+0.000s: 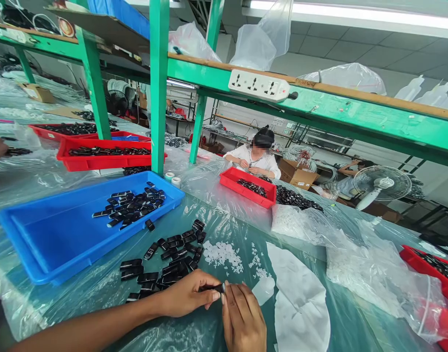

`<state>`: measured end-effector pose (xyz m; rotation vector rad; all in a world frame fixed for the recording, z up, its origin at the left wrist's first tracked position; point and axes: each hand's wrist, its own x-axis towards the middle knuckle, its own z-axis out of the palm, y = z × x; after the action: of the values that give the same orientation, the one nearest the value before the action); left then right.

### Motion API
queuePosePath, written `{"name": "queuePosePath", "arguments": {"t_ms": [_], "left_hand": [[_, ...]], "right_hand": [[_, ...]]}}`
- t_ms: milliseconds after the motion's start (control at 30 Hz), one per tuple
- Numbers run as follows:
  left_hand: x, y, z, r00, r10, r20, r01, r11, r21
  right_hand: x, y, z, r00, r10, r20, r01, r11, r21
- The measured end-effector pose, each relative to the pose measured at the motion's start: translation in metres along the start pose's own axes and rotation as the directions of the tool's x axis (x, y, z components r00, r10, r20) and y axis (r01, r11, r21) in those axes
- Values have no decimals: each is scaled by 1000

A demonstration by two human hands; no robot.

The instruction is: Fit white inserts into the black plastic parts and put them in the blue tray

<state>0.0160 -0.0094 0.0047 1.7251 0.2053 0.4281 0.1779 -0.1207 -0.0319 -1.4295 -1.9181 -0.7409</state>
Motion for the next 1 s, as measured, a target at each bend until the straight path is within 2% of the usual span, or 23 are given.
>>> {"name": "queuePosePath", "arguments": {"t_ms": [167, 233, 300, 367, 433, 533, 667, 833, 1000], "left_hand": [[-1, 3, -2, 1000, -3, 13, 3, 999, 52], [0, 2, -3, 1000, 9, 15, -9, 999, 35], [3, 0, -4, 1000, 18, -20, -18, 1000, -7], [7, -5, -5, 996, 11, -91, -16, 999, -48], [10, -11, -8, 986, -2, -166, -10, 997, -74], [13, -18, -11, 969, -18, -246, -5, 996, -89], [13, -20, -11, 965, -23, -260, -5, 994, -107], [11, -19, -8, 974, -35, -222, 8, 992, -125], [10, -18, -5, 986, -52, -160, 21, 982, -189]], "right_hand": [[-3, 0, 1, 1000, -23, 12, 22, 999, 44], [-2, -2, 3, 999, 6, 35, -8, 997, 75], [1, -6, 5, 985, 140, 97, -150, 983, 110], [6, -9, 7, 939, 302, 163, -322, 940, 114], [9, -10, 9, 903, 385, 191, -405, 910, 85], [11, -5, 13, 895, 373, 245, -386, 922, 6], [7, 2, 21, 875, 345, 340, -344, 937, -66], [8, 5, 25, 872, 354, 338, -391, 919, 49], [10, 9, 15, 875, 407, 260, -463, 860, 212]]}}
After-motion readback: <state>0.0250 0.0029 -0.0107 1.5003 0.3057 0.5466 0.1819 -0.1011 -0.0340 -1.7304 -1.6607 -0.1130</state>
